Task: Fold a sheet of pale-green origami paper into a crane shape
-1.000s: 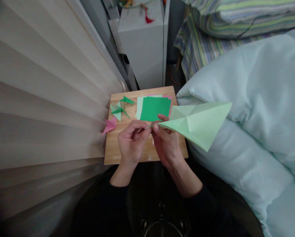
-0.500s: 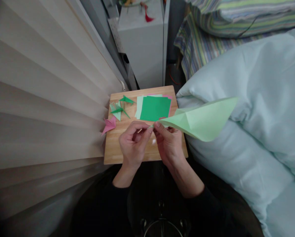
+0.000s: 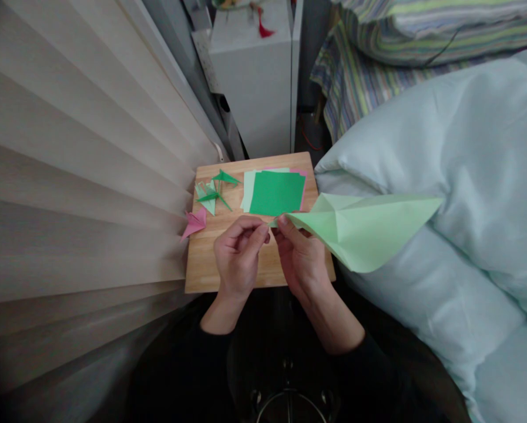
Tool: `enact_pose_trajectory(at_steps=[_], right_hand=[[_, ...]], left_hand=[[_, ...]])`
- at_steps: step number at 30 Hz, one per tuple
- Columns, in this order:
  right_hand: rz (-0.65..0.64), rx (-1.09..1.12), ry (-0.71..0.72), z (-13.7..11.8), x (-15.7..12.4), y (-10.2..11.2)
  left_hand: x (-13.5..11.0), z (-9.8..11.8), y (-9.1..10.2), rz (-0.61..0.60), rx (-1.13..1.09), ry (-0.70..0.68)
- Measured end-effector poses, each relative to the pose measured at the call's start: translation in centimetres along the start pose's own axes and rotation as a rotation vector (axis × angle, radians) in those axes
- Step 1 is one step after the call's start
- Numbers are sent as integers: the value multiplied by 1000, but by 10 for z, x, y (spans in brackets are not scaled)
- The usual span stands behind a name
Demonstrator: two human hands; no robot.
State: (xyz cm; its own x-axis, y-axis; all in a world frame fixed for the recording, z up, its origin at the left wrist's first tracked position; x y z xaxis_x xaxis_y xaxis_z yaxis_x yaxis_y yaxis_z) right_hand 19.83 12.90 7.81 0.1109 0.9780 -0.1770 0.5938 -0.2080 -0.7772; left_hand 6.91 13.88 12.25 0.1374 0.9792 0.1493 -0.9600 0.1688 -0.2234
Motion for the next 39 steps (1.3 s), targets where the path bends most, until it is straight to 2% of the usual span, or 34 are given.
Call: enact_pose_trajectory(at_steps=[6, 10, 17, 23, 33, 39], right_hand=[[49, -18, 44, -4, 0, 6], [14, -34, 22, -2, 1, 5], [20, -43, 16, -1, -1, 2], [5, -81, 13, -2, -1, 1], [12, -77, 33, -3, 0, 2], [34, -46, 30, -2, -1, 3]], left_hand=[[-2, -7, 7, 42, -54, 10], [0, -1, -1, 2, -3, -15], [0, 9, -3, 10, 91, -65], [-1, 4, 0, 37, 60, -31], [-3, -5, 1, 1, 40, 25], [-4, -4, 2, -15, -4, -2]])
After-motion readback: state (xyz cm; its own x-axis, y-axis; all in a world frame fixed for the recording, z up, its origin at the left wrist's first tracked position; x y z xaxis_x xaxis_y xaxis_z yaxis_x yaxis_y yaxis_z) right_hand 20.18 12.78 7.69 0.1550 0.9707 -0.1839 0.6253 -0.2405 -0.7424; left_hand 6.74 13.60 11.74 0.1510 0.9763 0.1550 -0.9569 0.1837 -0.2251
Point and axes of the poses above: each hand's wrist, its own x-axis towards the middle knuckle, its own y-axis out of the back of the hand, z = x × y, the point moved 10 cm from there along x, towards the middle knuckle, and after that the axes turned 14 degrees about -z, right-handed, at the moved point
